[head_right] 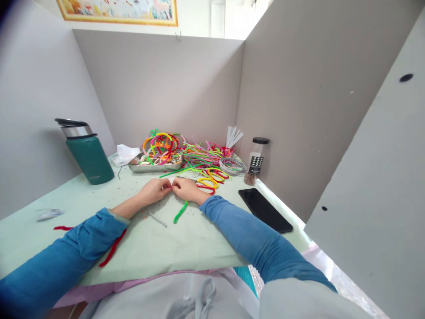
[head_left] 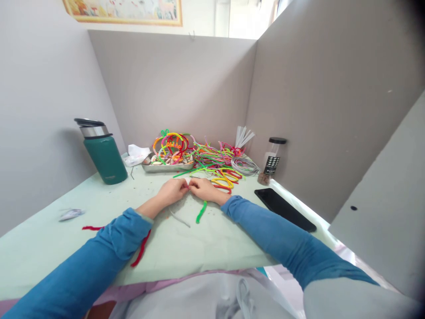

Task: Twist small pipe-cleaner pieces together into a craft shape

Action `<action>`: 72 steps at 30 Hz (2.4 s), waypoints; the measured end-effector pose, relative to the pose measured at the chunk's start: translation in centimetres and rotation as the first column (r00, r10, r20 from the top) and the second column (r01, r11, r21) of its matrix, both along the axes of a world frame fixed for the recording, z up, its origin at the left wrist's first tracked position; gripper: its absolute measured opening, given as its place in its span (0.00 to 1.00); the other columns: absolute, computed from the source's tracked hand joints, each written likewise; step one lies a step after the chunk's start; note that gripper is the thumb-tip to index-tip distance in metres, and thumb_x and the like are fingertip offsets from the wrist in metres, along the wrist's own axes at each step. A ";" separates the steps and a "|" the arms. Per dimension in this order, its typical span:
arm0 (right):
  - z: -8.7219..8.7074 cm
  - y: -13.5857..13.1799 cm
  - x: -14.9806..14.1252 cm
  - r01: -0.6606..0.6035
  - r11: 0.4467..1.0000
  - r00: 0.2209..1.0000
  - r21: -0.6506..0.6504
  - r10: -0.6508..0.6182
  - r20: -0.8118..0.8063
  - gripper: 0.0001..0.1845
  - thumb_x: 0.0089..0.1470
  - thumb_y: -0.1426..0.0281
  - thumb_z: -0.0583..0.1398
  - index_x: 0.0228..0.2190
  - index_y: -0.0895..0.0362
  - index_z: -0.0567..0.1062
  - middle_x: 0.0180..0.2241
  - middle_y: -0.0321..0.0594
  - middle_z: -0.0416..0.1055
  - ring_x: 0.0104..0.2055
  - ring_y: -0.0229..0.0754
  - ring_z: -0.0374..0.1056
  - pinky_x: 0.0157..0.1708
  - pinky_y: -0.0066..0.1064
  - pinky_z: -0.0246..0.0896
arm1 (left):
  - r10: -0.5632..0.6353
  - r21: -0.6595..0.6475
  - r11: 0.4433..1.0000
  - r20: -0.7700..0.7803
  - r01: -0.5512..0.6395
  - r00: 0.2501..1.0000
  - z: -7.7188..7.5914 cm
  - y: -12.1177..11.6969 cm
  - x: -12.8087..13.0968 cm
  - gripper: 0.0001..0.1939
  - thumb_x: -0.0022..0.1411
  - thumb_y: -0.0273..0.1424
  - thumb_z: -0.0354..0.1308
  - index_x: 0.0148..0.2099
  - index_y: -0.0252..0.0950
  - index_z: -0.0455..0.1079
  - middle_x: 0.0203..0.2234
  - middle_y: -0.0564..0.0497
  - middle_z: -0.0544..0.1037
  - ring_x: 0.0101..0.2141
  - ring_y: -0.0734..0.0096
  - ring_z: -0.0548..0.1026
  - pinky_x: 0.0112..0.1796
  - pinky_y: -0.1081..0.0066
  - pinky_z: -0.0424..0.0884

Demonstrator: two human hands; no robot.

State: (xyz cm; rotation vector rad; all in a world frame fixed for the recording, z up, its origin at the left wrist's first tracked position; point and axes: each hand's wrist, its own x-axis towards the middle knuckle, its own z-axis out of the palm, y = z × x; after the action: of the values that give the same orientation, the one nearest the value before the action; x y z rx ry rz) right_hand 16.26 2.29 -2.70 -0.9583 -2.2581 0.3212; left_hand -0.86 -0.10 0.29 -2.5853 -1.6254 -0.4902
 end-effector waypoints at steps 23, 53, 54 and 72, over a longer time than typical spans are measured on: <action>0.0 -0.1 0.1 -0.003 1.000 1.000 0.015 0.003 0.001 0.05 0.52 0.72 0.54 0.28 0.58 0.70 0.26 0.35 0.68 0.28 0.35 0.59 0.29 0.25 0.48 | -0.032 -0.004 0.999 -0.005 0.032 0.999 0.0 0.0 0.0 0.10 0.58 0.34 0.49 0.36 0.37 0.70 0.30 0.49 0.78 0.32 0.66 0.74 0.33 0.71 0.64; 0.2 -0.3 -0.1 0.003 1.000 1.000 0.019 -0.003 0.014 0.05 0.52 0.73 0.54 0.28 0.58 0.71 0.26 0.35 0.68 0.28 0.36 0.59 0.29 0.26 0.48 | -0.056 -0.007 0.998 -0.007 0.056 0.998 0.1 -0.1 0.0 0.09 0.58 0.33 0.50 0.36 0.37 0.70 0.31 0.48 0.78 0.33 0.65 0.74 0.33 0.71 0.65; 0.2 -0.3 0.0 0.002 1.000 1.000 0.020 -0.002 0.015 0.05 0.53 0.73 0.54 0.28 0.58 0.71 0.26 0.35 0.68 0.28 0.36 0.59 0.29 0.26 0.48 | -0.057 -0.007 0.998 -0.009 0.057 0.998 0.1 0.0 0.0 0.09 0.57 0.33 0.50 0.36 0.37 0.70 0.31 0.48 0.78 0.33 0.65 0.74 0.34 0.71 0.65; 0.1 -0.2 0.0 -0.007 0.999 1.000 0.033 0.006 0.025 0.06 0.53 0.72 0.54 0.28 0.58 0.70 0.27 0.36 0.69 0.29 0.36 0.60 0.30 0.26 0.49 | -0.078 -0.032 0.996 0.000 0.078 0.997 -0.1 0.2 -0.1 0.10 0.58 0.35 0.50 0.36 0.37 0.70 0.32 0.48 0.78 0.34 0.65 0.74 0.35 0.71 0.65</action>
State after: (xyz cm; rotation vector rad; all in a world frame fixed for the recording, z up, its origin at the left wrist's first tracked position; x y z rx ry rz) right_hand 16.22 2.10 -2.57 -0.9428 -2.2830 0.2754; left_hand -0.94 0.09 0.14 -2.6803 -1.5488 -0.4702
